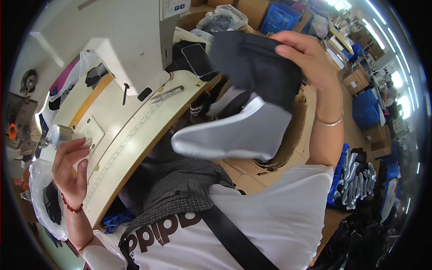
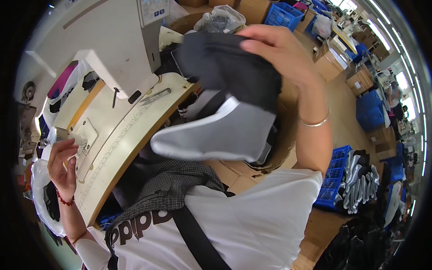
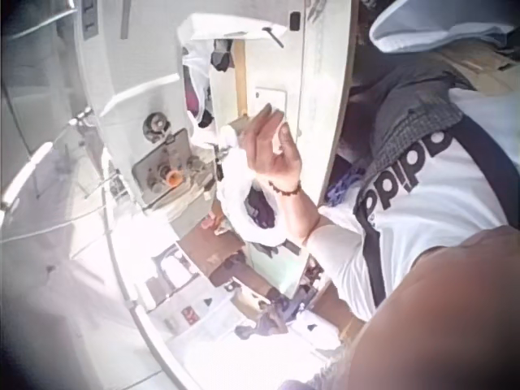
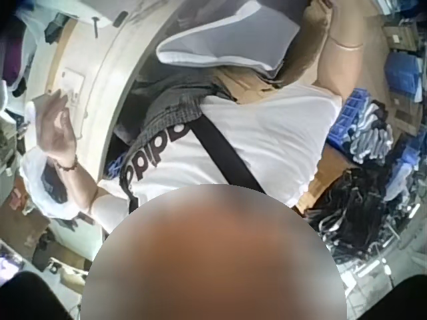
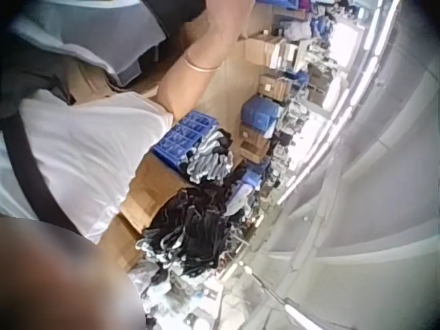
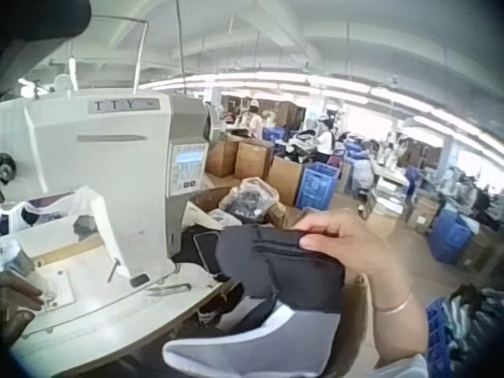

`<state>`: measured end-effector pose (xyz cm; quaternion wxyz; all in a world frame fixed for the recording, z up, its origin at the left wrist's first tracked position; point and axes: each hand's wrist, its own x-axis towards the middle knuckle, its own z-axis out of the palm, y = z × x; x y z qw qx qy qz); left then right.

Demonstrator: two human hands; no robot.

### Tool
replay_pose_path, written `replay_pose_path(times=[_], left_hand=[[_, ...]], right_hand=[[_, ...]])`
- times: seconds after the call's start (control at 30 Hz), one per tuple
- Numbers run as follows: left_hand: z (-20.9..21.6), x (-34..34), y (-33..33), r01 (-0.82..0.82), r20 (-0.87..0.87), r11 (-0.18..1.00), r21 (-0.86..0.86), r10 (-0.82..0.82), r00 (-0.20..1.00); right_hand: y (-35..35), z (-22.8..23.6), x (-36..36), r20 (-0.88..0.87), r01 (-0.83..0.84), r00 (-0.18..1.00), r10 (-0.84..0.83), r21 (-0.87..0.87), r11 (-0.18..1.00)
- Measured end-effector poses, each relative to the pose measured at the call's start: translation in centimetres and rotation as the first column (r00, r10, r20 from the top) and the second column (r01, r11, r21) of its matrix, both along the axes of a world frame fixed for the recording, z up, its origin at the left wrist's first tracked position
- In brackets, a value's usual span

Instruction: Stitching components of a shoe upper using an industrial sewing machine.

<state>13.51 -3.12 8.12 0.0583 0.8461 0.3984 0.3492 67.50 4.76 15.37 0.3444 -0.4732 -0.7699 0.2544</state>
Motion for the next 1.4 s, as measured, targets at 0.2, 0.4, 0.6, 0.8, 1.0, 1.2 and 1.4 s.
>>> replay_pose_path(times=[0.2,0.4,0.6,0.8,1.0,1.2,1.4], left_hand=[[-1.3,0.2,1.5,-0.072,-0.148,0.997,0.025,0.075,0.986],[-2.7,-1.5,1.4,-0.087,-0.323,0.993,0.076,0.107,0.94],[-1.7,-4.2,-1.0,-0.245,-0.313,0.961,0.131,0.275,0.909],[-0.4,-10.7,-7.2,-0.498,-0.489,0.865,0.063,0.462,0.74],[2.6,-15.3,-18.0,-0.921,-0.63,0.379,-0.088,0.695,0.346],[2.3,-14.8,-28.3,-0.948,-0.77,0.002,-0.32,0.582,0.261],[-8.8,-13.4,-38.5,-0.657,-0.579,-0.055,-0.752,0.532,0.618]], right_hand=[[-1.3,-4.8,10.1,0.22,0.429,0.861,-0.459,0.17,0.887],[1.6,-11.5,17.8,0.371,0.552,0.607,-0.703,0.44,0.708],[6.6,-20.6,30.9,0.326,0.54,0.696,-0.64,0.35,0.765],[7.2,-24.2,31.5,0.653,0.708,0.541,-0.529,-0.016,0.706],[10.7,-20.0,10.9,0.395,0.343,0.907,-0.146,-0.492,0.8],[6.2,-17.1,-13.9,0.071,-0.596,0.613,0.787,-0.613,0.519],[1.1,-17.5,-30.5,0.062,-0.819,0.154,0.986,-0.55,0.163]])
